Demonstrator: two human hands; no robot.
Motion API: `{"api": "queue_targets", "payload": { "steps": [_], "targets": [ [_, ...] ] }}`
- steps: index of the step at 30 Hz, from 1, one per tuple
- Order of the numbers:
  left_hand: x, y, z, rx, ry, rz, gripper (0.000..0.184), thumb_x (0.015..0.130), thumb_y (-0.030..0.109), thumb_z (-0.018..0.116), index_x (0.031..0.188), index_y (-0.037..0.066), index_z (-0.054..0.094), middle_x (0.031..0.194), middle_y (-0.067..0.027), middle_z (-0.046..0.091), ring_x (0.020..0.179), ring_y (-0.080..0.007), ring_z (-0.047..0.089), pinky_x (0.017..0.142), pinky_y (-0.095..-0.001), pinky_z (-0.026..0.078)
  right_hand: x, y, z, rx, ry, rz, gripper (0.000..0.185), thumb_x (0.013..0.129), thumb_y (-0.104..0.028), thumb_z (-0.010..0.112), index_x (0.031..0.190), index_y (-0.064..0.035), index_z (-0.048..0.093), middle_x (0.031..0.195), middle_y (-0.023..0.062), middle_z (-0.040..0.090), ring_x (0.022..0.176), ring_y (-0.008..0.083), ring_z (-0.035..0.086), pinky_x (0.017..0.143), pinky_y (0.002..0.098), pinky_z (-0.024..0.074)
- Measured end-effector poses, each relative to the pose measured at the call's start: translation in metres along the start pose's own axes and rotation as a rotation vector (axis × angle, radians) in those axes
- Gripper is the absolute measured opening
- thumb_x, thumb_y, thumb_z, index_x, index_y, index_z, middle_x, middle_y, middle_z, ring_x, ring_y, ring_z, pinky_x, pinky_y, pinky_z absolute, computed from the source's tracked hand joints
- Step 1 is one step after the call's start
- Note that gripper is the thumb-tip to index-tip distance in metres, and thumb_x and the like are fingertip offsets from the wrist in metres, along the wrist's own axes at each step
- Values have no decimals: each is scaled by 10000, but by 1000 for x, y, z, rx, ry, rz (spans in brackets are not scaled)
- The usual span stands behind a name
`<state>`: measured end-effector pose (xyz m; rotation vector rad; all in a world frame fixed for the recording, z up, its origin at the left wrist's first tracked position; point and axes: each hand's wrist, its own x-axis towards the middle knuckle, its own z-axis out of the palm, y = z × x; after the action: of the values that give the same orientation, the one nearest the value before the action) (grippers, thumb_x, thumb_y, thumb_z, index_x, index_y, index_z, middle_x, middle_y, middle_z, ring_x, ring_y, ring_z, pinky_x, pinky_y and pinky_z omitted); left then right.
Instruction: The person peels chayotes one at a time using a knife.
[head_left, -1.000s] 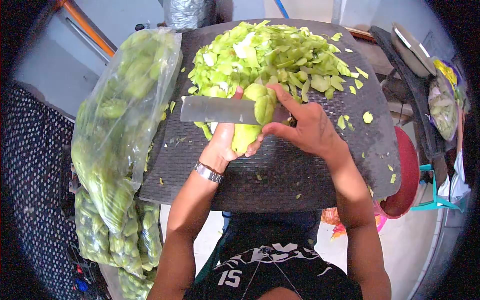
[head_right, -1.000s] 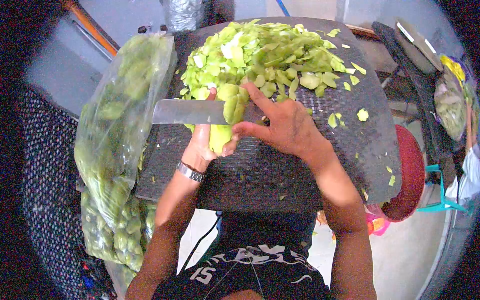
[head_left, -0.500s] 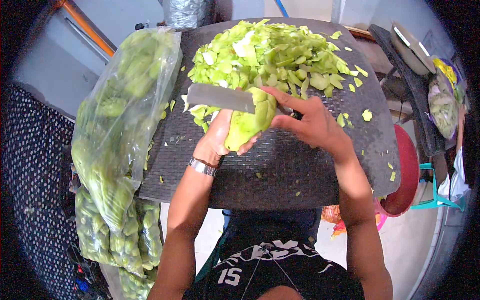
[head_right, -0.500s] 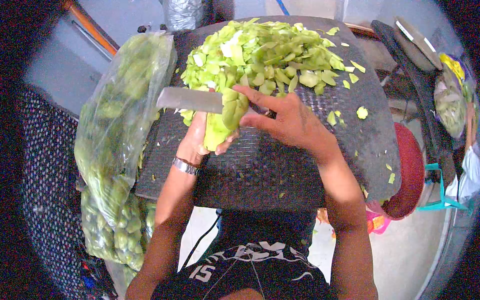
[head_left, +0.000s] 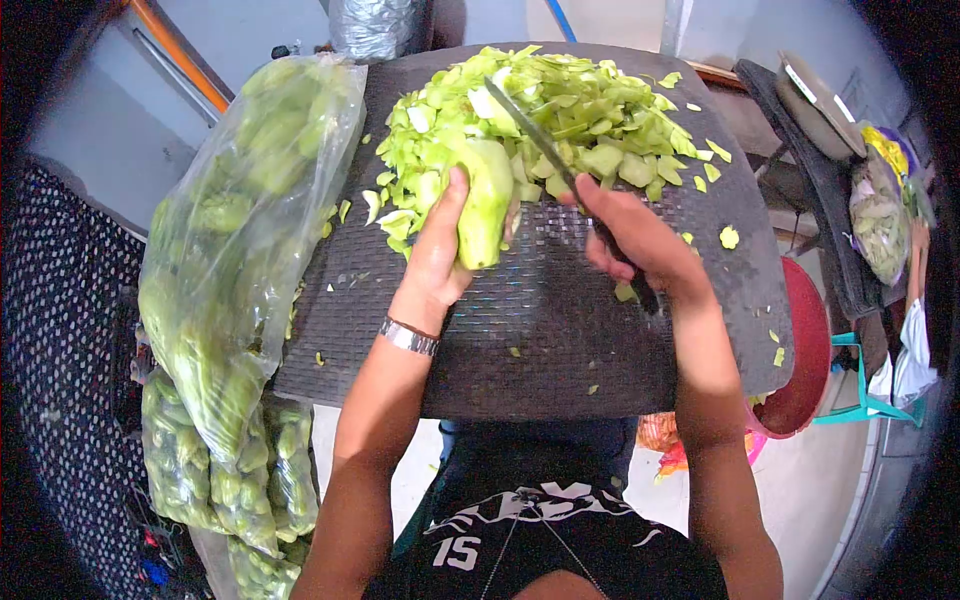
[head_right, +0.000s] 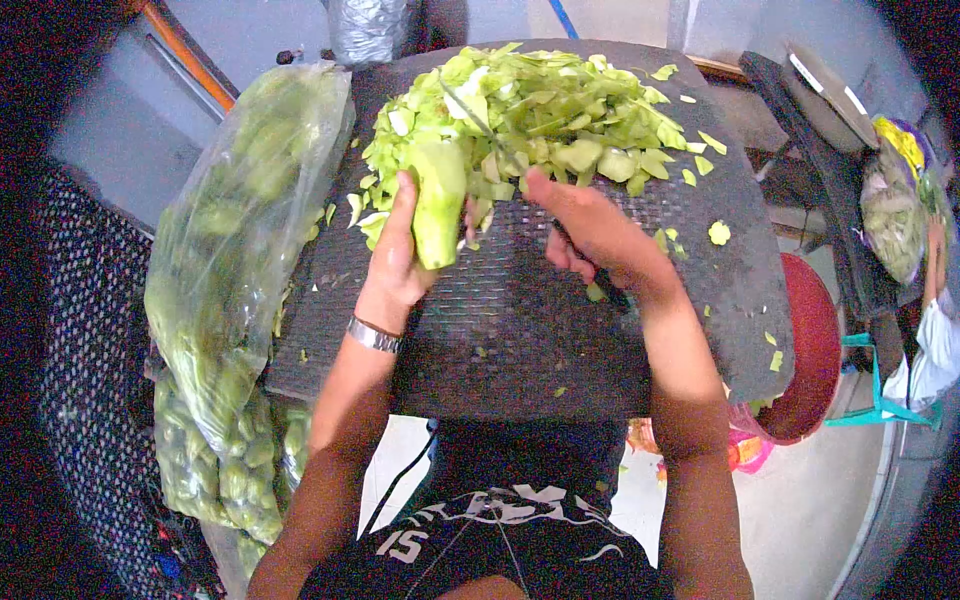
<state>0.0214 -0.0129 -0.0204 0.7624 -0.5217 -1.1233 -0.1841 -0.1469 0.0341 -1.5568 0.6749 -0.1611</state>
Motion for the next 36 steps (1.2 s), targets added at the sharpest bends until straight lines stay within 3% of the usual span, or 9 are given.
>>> {"api": "queue_targets", "payload": {
  "steps": [1, 5, 12, 17, 20, 23, 30, 33, 36],
  "targets": [
    [-1, -3, 5, 55, 78, 77, 658, 1009, 553, 572, 1447, 69, 492, 1308, -138, 650, 1196, -297, 629, 1021, -467, 519, 0, 0, 2, 25, -49, -5, 575, 1023, -602, 532, 1125, -45, 633, 602, 53, 630, 391, 78, 457, 372, 250, 355],
    [-8, -2, 12, -218, -92, 157, 775, 963, 667, 557, 1475, 91, 477, 1531, -176, 480, 1425, -358, 432, 1169, -563, 352, -1, -1, 35, 8, -128, -27, 544, 958, -528, 686, 1211, -49, 639, 733, 83, 716, 399, 80, 468, 373, 250, 359],
    [-12, 6, 27, -313, -112, -272, 737, 1025, 659, 407, 1408, 43, 536, 1341, -221, 629, 1206, -357, 627, 1034, -540, 486, -4, 4, 35, 98, 196, -216, 577, 852, -308, 843, 1298, -21, 616, 812, 47, 727, 464, 68, 514, 380, 236, 352],
    [-12, 1, 21, -112, -118, -390, 533, 1001, 359, 518, 1406, 14, 531, 1205, -208, 690, 951, -351, 714, 793, -472, 587, 0, 3, 15, -157, 284, -332, 526, 887, -321, 814, 1290, -35, 634, 794, 103, 726, 759, 194, 717, 669, 348, 548],
    [-13, -6, 15, -160, -138, -397, 479, 992, 368, 514, 1345, 51, 583, 1239, -152, 687, 1063, -305, 684, 816, -444, 560, 3, 5, 22, -510, 520, -465, 513, 918, -448, 754, 1213, -42, 646, 803, 199, 717, 771, 336, 739, 673, 430, 554],
    [-12, -8, 15, -219, 25, -269, 472, 1014, 413, 503, 1306, 53, 592, 1218, -138, 691, 1044, -298, 684, 864, -469, 557, -3, 5, 22, -646, 379, -514, 585, 929, -593, 664, 1132, -45, 641, 795, 254, 690, 804, 455, 709, 695, 516, 548],
    [-7, -10, 10, -265, 51, -203, 555, 1013, 428, 600, 1397, 29, 552, 1289, -147, 681, 1134, -299, 682, 963, -419, 562, -6, 9, 37, -900, 285, -570, 514, 923, -552, 685, 1100, -73, 625, 743, 212, 665, 740, 445, 685, 640, 504, 518],
    [-8, -13, 12, -267, 47, -181, 548, 1013, 424, 603, 1395, 34, 554, 1289, -149, 681, 1134, -294, 682, 964, -417, 560, -6, 7, 37, -883, 256, -540, 630, 908, -670, 622, 1091, -68, 642, 756, 217, 701, 751, 455, 703, 679, 557, 547],
    [-8, -16, 12, -244, 91, -138, 526, 1015, 412, 604, 1381, 37, 558, 1271, -152, 683, 1110, -297, 689, 923, -425, 575, -3, 13, 36, -893, 284, -610, 514, 918, -544, 693, 1118, -75, 630, 728, 200, 663, 722, 440, 684, 626, 502, 517]
  ]
}}
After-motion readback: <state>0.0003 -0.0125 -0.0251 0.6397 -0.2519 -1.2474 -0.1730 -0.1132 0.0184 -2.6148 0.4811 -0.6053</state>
